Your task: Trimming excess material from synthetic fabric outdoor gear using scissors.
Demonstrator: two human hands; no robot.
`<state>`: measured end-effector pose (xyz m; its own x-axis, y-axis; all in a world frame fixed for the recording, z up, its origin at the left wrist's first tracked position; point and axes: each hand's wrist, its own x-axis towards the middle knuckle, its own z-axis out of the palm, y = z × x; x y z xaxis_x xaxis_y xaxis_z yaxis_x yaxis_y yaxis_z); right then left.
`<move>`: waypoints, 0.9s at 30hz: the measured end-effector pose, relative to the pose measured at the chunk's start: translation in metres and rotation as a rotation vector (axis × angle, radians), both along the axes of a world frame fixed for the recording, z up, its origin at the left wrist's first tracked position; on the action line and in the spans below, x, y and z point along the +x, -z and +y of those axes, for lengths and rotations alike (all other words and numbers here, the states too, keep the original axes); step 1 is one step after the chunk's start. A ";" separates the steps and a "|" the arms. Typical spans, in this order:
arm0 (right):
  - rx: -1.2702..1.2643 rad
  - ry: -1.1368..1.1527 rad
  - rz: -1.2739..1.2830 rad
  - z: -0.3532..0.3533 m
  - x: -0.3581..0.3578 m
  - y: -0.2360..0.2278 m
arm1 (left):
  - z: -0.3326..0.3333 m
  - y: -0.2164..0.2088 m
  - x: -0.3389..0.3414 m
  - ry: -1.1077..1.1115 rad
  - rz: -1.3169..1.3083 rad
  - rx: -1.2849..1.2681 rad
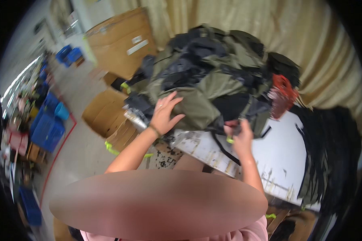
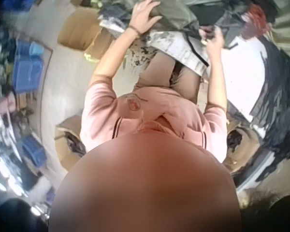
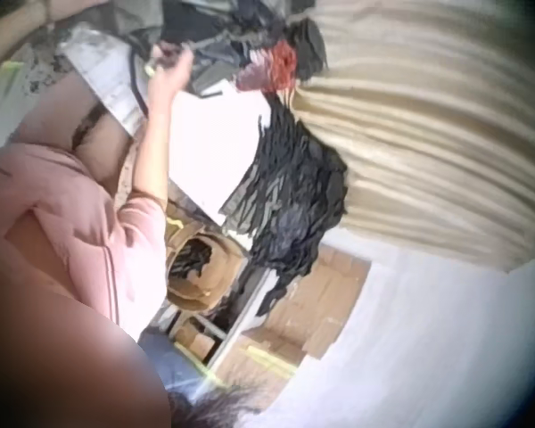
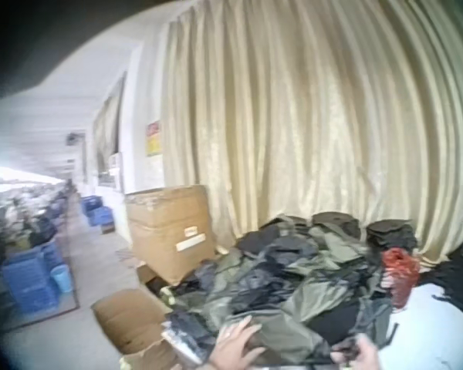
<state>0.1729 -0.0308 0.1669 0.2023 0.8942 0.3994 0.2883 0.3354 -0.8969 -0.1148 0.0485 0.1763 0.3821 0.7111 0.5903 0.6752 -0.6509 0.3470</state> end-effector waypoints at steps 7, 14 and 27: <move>0.065 0.133 -0.077 -0.036 0.054 0.024 | 0.049 0.055 -0.002 -0.116 0.053 -0.336; -0.105 0.114 0.063 -0.055 0.060 0.055 | 0.041 0.053 -0.014 -0.102 0.026 -0.392; -0.177 0.271 0.143 -0.080 0.114 0.109 | 0.035 0.052 -0.016 -0.071 0.049 -0.396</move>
